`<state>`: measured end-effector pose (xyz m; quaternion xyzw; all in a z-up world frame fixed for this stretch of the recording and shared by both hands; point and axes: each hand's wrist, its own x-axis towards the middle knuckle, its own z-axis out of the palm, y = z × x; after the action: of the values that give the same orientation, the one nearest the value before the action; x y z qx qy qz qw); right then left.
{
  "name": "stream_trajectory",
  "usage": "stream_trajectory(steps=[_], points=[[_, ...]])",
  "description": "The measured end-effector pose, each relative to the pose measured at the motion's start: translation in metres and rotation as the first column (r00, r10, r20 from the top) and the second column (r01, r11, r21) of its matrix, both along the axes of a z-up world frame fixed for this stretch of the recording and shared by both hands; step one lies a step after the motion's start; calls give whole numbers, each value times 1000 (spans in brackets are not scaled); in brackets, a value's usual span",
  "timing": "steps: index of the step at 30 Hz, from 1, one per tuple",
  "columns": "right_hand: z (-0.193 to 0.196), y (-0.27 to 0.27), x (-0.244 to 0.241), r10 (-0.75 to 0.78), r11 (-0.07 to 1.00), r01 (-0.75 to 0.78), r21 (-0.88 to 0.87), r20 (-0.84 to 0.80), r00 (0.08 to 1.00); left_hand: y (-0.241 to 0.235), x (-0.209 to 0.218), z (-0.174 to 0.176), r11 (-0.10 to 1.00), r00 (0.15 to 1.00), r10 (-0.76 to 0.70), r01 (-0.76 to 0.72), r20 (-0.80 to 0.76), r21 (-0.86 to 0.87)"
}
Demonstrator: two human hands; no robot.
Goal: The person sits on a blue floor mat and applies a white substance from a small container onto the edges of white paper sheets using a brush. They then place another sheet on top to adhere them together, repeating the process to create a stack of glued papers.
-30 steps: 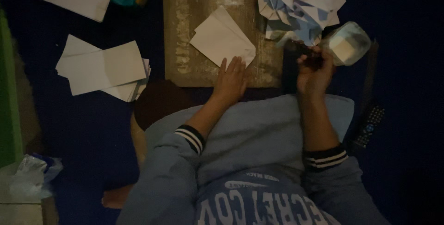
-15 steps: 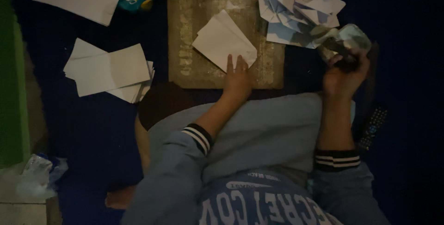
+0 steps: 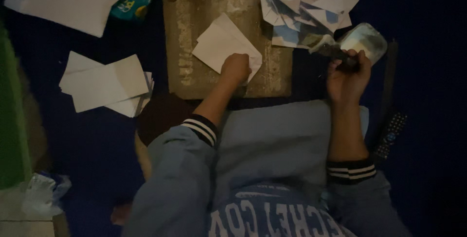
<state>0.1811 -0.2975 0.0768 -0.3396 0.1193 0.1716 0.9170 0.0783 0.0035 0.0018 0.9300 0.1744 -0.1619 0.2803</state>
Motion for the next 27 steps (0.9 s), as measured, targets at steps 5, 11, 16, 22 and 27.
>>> stream_trajectory(steps=[5,11,16,22,27], points=[[-16,9,8,-31,999,33,34,-42,999,-2,2,-1,999,999,-40,40,-5,24],[-22,18,18,107,990,-100,105,-71,992,8,6,-6,990,989,-140,139,-50,-6],[-19,13,6,93,995,-93,-26,10,996,12,12,-18,971,967,-238,239,-87,-6],[-7,17,2,56,997,-52,61,-76,995,-6,19,-19,983,988,-118,131,-105,132],[-5,24,5,81,996,-79,42,-45,996,-14,16,-30,950,972,-198,223,-127,219]])
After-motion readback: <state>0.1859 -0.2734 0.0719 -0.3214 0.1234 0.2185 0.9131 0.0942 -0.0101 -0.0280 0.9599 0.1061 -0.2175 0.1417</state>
